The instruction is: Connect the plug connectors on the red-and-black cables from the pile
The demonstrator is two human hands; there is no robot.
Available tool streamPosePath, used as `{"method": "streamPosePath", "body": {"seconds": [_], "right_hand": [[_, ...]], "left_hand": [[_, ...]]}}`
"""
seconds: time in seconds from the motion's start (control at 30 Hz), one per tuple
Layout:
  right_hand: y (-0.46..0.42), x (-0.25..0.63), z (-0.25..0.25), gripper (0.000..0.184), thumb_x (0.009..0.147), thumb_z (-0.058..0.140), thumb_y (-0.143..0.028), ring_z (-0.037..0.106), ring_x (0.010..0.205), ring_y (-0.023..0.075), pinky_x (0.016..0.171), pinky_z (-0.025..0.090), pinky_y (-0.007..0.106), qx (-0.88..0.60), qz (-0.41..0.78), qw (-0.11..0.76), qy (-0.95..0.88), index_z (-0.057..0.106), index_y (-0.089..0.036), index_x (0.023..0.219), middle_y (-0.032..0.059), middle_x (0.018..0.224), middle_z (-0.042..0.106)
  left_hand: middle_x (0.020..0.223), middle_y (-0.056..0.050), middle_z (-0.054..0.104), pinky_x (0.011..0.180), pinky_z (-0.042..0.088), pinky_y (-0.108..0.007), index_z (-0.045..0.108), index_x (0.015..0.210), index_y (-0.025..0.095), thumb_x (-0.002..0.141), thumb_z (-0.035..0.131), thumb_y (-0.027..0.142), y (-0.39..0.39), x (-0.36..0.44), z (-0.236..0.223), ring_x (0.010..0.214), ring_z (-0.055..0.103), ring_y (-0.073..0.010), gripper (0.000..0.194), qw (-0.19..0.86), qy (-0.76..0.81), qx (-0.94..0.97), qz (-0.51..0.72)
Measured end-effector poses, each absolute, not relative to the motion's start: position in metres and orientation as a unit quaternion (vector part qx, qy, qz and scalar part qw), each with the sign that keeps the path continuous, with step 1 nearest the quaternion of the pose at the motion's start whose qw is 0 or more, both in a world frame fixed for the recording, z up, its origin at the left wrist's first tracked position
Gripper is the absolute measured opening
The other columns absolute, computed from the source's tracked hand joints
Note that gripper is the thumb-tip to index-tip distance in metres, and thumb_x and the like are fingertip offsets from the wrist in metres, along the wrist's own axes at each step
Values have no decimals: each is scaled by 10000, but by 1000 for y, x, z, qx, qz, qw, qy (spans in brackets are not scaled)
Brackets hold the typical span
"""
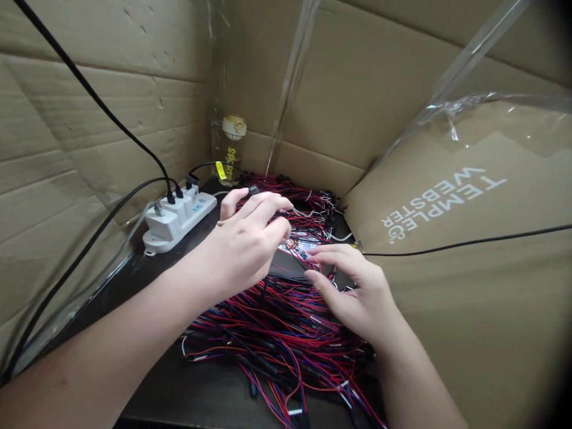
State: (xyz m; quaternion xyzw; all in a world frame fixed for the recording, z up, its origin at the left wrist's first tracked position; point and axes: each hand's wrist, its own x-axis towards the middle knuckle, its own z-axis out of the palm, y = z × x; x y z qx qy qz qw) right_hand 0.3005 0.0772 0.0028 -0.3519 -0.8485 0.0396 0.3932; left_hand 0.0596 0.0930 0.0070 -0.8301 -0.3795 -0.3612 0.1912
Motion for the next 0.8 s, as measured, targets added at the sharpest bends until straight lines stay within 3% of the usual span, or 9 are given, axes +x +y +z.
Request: {"method": "streamPosePath", "body": {"seconds": [0.1,0.3,0.53,0.67,0.8], "right_hand": [[76,287,-2,29,944,727,-223,737,963,207,899,581,422,-345,28,414,-842,751,-207,944,58,1022,782],[77,290,-2,118,960,666,-130,724,931,206,858,571,431,-313,17,425,-849,758,-201,942,73,1012,775],[73,289,7,176,910,627,-41,690,891,200,829,534,428,-242,30,419,-874,719,-174,841,87,965,758],[66,283,11,177,907,609,-41,640,814,181,787,487,412,-220,68,428,-874,717,-166,843,66,855,710],[65,283,9,144,925,630,-112,576,740,161,739,448,384,-206,93,422,-878,755,-178,893,40,773,672]], "left_hand": [[1390,-111,668,1092,343,-514,672,967,176,926,572,63,87,67,6,1315,600,-293,156,188,-356,-843,-357],[1434,-144,628,1036,391,-513,675,975,176,924,563,67,87,66,7,1334,558,-332,164,181,-348,-850,-352],[1485,-177,505,1079,374,-592,683,945,193,975,544,152,90,64,7,1377,467,-383,148,115,-397,-813,-409],[1587,-203,349,1144,351,-636,641,1157,196,980,576,207,92,71,-1,1454,382,-400,189,72,-416,-785,-454],[1561,-261,407,1152,436,-590,356,1477,141,964,598,222,100,72,-4,1438,466,-335,574,-142,-378,-764,-503]]}}
